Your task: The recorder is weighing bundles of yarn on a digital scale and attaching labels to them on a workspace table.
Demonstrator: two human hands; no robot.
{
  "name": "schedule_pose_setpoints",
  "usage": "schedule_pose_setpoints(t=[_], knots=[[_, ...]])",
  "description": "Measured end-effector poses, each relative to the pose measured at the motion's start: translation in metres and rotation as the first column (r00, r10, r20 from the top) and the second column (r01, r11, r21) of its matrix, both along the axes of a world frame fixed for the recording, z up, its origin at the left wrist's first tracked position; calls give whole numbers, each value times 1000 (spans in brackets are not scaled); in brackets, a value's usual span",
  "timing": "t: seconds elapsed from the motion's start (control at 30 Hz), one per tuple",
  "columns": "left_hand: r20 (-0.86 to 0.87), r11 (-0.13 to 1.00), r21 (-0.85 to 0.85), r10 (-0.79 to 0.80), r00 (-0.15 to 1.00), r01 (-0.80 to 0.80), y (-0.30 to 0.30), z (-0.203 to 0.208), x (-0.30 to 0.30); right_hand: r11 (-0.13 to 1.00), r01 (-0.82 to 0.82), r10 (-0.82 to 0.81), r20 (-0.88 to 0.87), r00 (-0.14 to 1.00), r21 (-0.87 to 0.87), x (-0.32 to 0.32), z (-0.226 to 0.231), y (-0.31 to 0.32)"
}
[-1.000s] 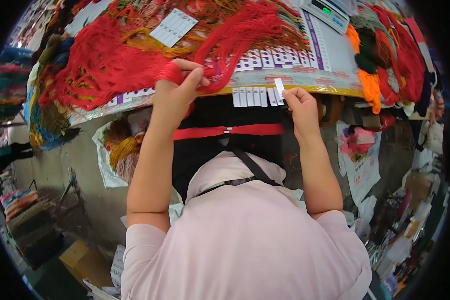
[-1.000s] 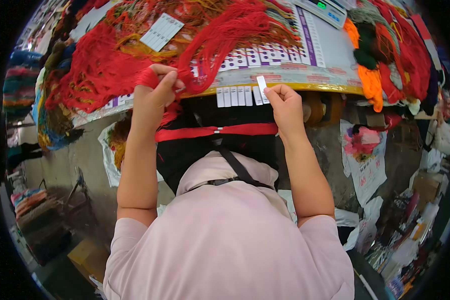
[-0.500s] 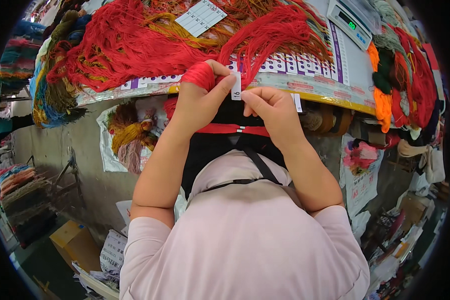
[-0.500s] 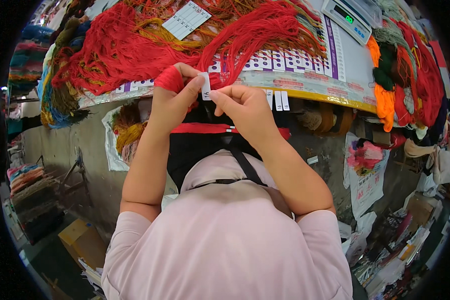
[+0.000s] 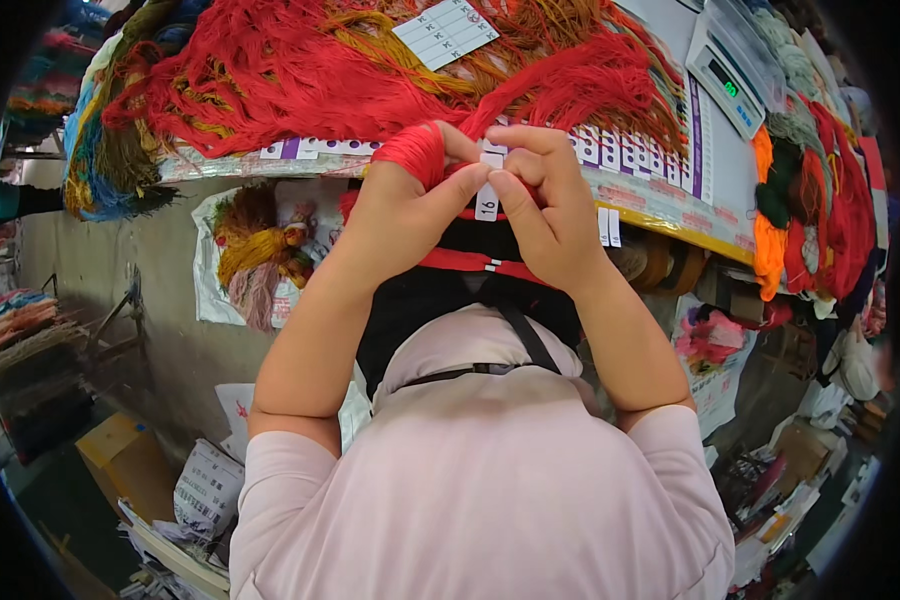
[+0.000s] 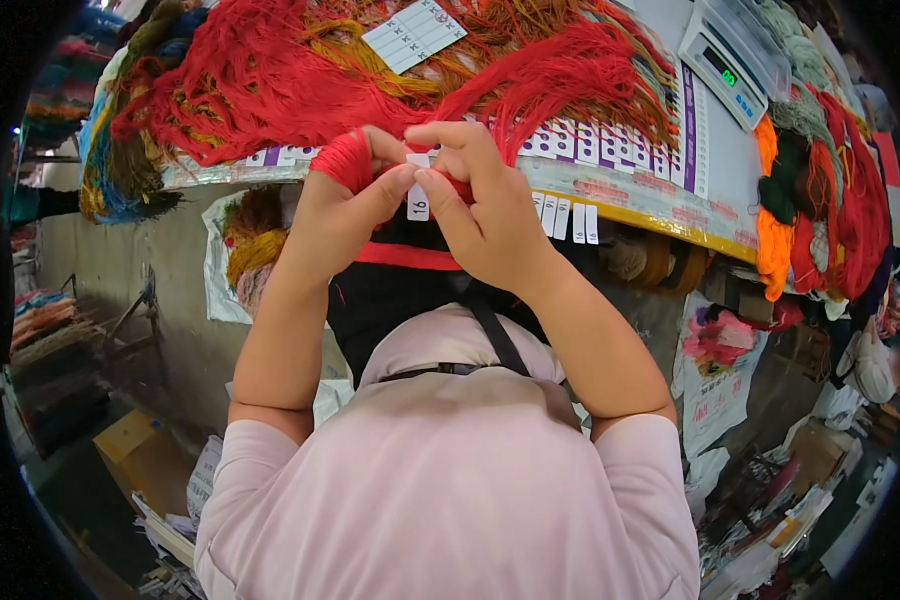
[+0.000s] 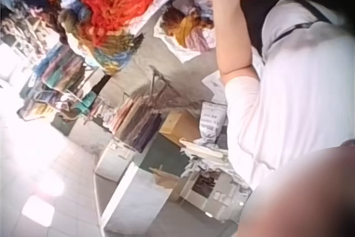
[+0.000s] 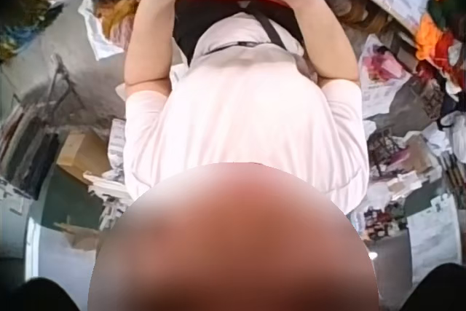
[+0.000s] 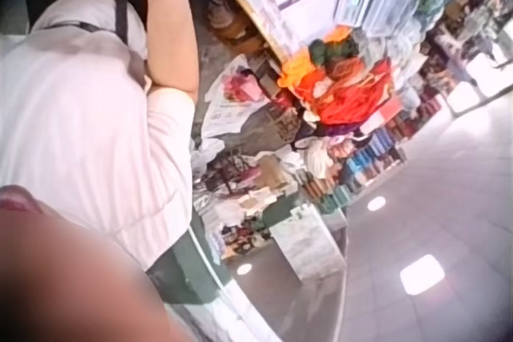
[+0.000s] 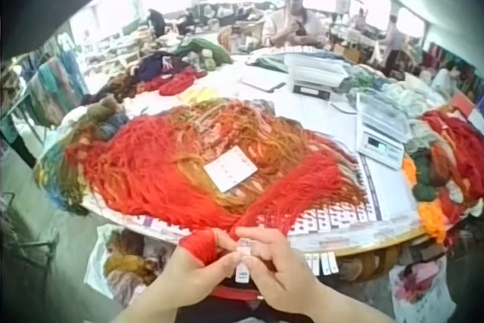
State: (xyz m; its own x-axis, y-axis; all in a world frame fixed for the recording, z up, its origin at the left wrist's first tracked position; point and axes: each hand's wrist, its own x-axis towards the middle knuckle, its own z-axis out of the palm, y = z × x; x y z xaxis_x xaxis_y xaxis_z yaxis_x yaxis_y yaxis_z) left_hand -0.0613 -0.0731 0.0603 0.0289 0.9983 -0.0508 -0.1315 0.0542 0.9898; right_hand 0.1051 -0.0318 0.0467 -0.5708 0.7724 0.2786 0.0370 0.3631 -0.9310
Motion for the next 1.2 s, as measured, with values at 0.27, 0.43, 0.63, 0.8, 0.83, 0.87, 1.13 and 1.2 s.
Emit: schedule_pose_setpoints(t=[0.27, 0.43, 0.63, 0.8, 0.83, 0.87, 1.13, 1.2], knots=[[58, 991, 95, 92, 994, -97, 2, 1, -1, 874, 154, -193, 38, 980, 461, -4, 2, 5], [-105, 995, 88, 61, 993, -52, -2, 4, -1, 675, 38, -132, 70, 989, 737, 4, -3, 20], [614, 844, -403, -38, 788, 355, 3, 11, -17, 455, -120, -44, 157, 987, 882, 16, 7, 29], [617, 893, -365, 21, 787, 262, 1, 9, -10, 521, 61, -126, 6, 992, 851, 7, -9, 25], [617, 896, -356, 13, 787, 265, 0, 8, -8, 714, 128, -138, -41, 990, 689, 4, -7, 20], [591, 913, -334, 8, 807, 236, 0, 6, -7, 858, 183, -162, -85, 983, 480, 3, -4, 15], [15, 998, -54, -20, 1000, 21, -2, 16, -11, 943, 16, -62, -130, 990, -333, -2, 23, 6], [-46, 1000, 30, 7, 999, -5, 1, 18, -12, 973, 139, -138, -19, 990, 182, -3, 20, 6]])
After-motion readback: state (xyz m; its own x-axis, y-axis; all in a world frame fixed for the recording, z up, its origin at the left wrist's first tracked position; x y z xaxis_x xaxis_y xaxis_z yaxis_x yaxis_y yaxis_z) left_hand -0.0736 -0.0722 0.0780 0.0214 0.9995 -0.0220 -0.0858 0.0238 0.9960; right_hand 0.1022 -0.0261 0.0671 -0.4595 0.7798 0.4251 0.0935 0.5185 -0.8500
